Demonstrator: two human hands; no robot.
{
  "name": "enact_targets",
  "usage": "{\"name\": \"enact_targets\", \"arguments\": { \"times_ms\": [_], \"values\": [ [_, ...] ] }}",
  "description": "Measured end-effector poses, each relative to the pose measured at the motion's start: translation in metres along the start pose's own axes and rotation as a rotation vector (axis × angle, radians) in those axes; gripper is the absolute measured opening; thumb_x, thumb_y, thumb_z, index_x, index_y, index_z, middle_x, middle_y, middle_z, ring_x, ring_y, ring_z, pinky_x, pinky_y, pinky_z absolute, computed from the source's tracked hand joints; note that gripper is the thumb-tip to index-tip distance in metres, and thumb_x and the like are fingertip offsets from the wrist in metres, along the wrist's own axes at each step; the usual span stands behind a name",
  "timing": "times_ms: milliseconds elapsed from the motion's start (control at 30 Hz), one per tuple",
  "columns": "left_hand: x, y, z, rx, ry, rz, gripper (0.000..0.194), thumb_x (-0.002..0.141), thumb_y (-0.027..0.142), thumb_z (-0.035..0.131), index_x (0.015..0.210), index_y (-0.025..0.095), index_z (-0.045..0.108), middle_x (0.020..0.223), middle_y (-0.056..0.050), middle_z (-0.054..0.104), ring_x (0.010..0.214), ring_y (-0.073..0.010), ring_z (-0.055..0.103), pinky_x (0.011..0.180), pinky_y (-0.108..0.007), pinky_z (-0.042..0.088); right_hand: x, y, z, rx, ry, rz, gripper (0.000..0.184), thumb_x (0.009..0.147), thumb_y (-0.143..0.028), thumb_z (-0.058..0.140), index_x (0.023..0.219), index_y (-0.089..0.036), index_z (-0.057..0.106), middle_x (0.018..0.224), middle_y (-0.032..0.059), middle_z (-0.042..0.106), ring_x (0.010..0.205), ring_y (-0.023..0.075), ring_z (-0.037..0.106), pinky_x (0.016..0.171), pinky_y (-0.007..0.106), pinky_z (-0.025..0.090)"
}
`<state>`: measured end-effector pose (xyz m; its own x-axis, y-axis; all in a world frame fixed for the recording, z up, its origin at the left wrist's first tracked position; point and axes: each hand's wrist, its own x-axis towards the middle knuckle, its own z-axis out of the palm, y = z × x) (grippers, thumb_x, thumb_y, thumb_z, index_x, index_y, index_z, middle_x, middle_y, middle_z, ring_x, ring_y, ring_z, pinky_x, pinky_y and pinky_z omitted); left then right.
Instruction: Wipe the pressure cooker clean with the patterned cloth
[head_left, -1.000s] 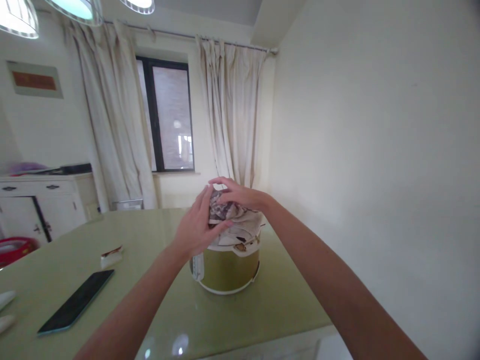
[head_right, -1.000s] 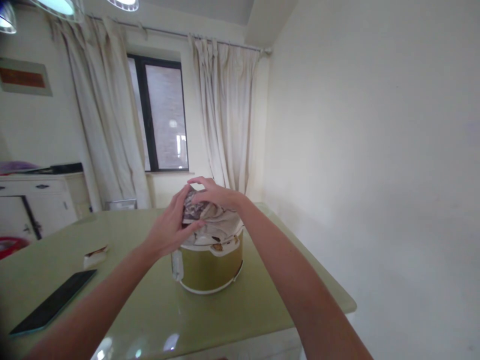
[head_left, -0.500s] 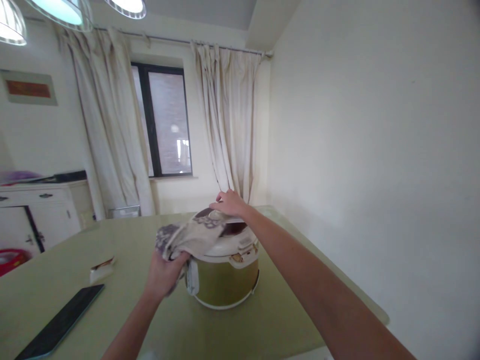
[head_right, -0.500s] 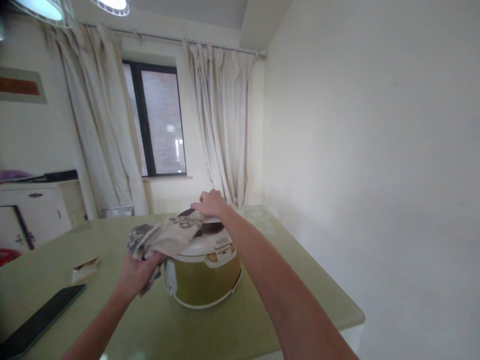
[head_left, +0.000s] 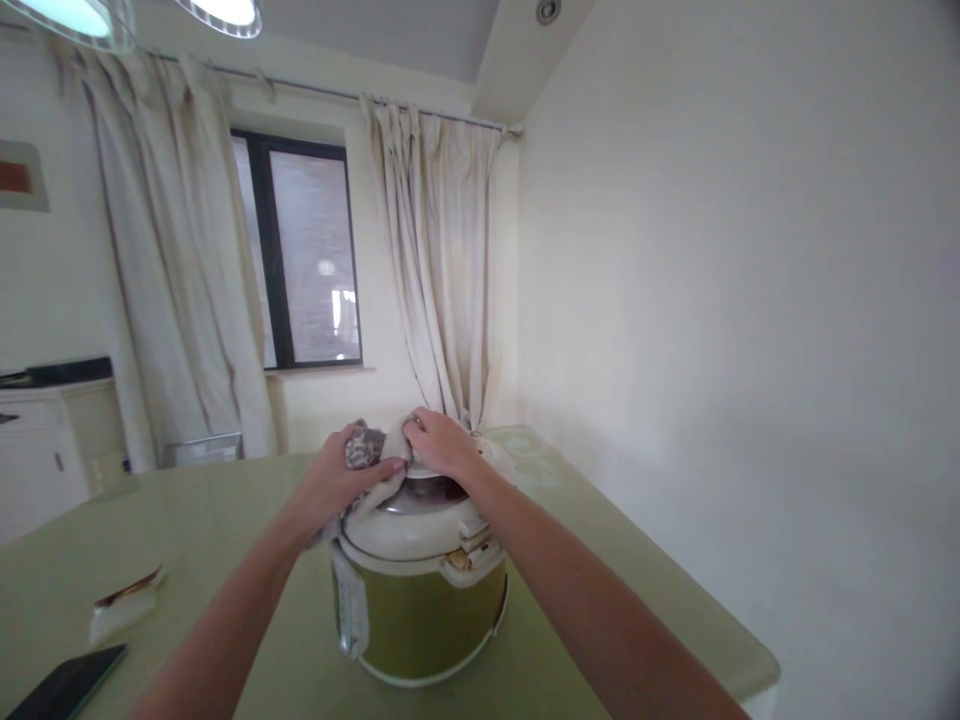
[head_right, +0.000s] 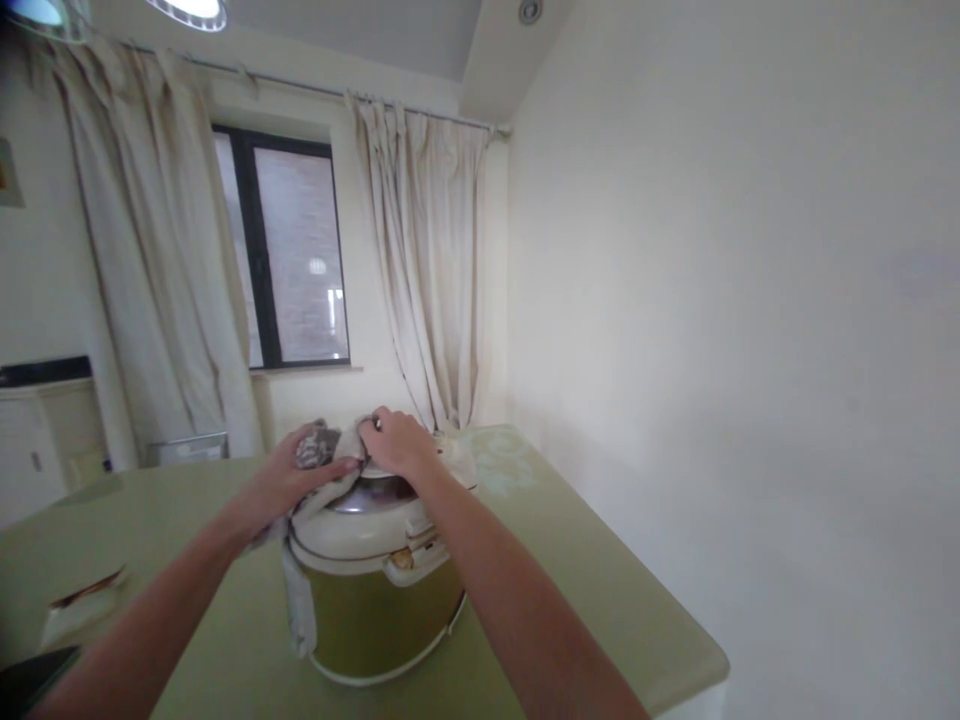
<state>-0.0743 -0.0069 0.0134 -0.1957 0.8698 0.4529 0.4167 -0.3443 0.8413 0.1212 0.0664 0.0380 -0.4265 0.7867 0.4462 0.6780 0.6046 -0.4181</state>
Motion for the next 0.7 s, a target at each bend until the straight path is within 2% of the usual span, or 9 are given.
{"name": "enact_targets", "arguments": {
  "times_ms": [67,133,233,300,367,467,567,633,700],
  "values": [
    [0.019,-0.006,0.009,0.058,0.064,0.007,0.066,0.056,0.061,0.087,0.102,0.018,0.069,0.091,-0.006,0.078,0.087,-0.0267,0.073,0.083,-0.038,0.061,-0.002,0.001,0.0,0.061,0.001,-0.013,0.037,0.105,-0.039,0.036,0.125,-0.026,0.064,0.126,0.0086,0.074,0.116,0.0269,0.068,0.094,0.037,0.049],
    [0.03,-0.015,0.013,-0.036,0.1,-0.069,0.068,0.055,0.057,0.086,0.107,0.017,0.067,0.091,-0.005,0.078,0.084,-0.0259,0.073,0.078,-0.037,0.061,-0.003,0.001,-0.001,0.118,0.0,-0.021,0.039,0.107,-0.041,0.034,0.13,-0.027,0.061,0.13,0.0091,0.072,0.121,0.0279,0.067,0.098,0.039,0.049],
    [0.028,-0.018,0.008,-0.119,0.053,-0.102,0.07,0.057,0.052,0.085,0.115,0.016,0.068,0.094,-0.006,0.079,0.084,-0.0258,0.074,0.077,-0.037,0.062,-0.005,0.0,-0.003,0.164,-0.013,0.019,0.047,0.107,-0.053,0.035,0.137,-0.026,0.057,0.131,0.0102,0.073,0.122,0.0308,0.067,0.102,0.043,0.048],
    [0.014,-0.013,0.001,-0.054,0.014,-0.025,0.062,0.063,0.052,0.081,0.114,0.017,0.07,0.099,-0.007,0.079,0.091,-0.0268,0.073,0.083,-0.038,0.062,-0.005,-0.001,-0.004,0.175,-0.019,0.051,0.056,0.104,-0.063,0.038,0.144,-0.026,0.053,0.131,0.011,0.073,0.122,0.0327,0.067,0.103,0.046,0.048],
    [-0.011,-0.01,-0.005,0.061,0.029,0.074,0.054,0.072,0.054,0.075,0.113,0.019,0.071,0.104,-0.007,0.079,0.098,-0.0278,0.072,0.092,-0.04,0.06,-0.004,-0.002,-0.004,0.178,-0.018,0.061,0.068,0.101,-0.073,0.041,0.148,-0.026,0.05,0.132,0.0121,0.072,0.123,0.034,0.067,0.104,0.047,0.048],
    [-0.066,-0.018,-0.006,0.229,0.148,0.224,0.051,0.078,0.052,0.07,0.119,0.022,0.072,0.117,-0.008,0.075,0.109,-0.029,0.07,0.102,-0.043,0.056,-0.005,-0.005,-0.005,0.179,-0.022,0.041,0.077,0.097,-0.081,0.041,0.149,-0.025,0.05,0.133,0.0128,0.072,0.125,0.0346,0.066,0.104,0.047,0.048],
    [-0.116,-0.038,0.005,0.363,0.239,0.395,0.044,0.077,0.045,0.077,0.117,0.026,0.074,0.132,-0.01,0.065,0.119,-0.0299,0.066,0.102,-0.042,0.056,-0.005,-0.007,-0.006,0.177,-0.025,0.03,0.077,0.096,-0.082,0.042,0.148,-0.026,0.051,0.133,0.0129,0.072,0.124,0.0349,0.066,0.103,0.047,0.048],
    [-0.125,-0.045,0.013,0.401,0.248,0.462,0.045,0.072,0.043,0.082,0.113,0.027,0.076,0.13,-0.011,0.064,0.115,-0.0297,0.067,0.097,-0.041,0.058,-0.005,-0.007,-0.006,0.174,-0.023,0.021,0.076,0.096,-0.08,0.044,0.148,-0.026,0.052,0.132,0.0132,0.072,0.123,0.0351,0.066,0.103,0.047,0.048],
    [-0.105,-0.041,0.015,0.366,0.226,0.411,0.048,0.072,0.043,0.081,0.116,0.025,0.074,0.127,-0.01,0.067,0.113,-0.0292,0.068,0.098,-0.041,0.058,-0.004,-0.006,-0.006,0.188,-0.034,0.017,0.074,0.097,-0.08,0.044,0.148,-0.026,0.053,0.13,0.0128,0.073,0.122,0.0346,0.067,0.103,0.046,0.048]
  ]
}}
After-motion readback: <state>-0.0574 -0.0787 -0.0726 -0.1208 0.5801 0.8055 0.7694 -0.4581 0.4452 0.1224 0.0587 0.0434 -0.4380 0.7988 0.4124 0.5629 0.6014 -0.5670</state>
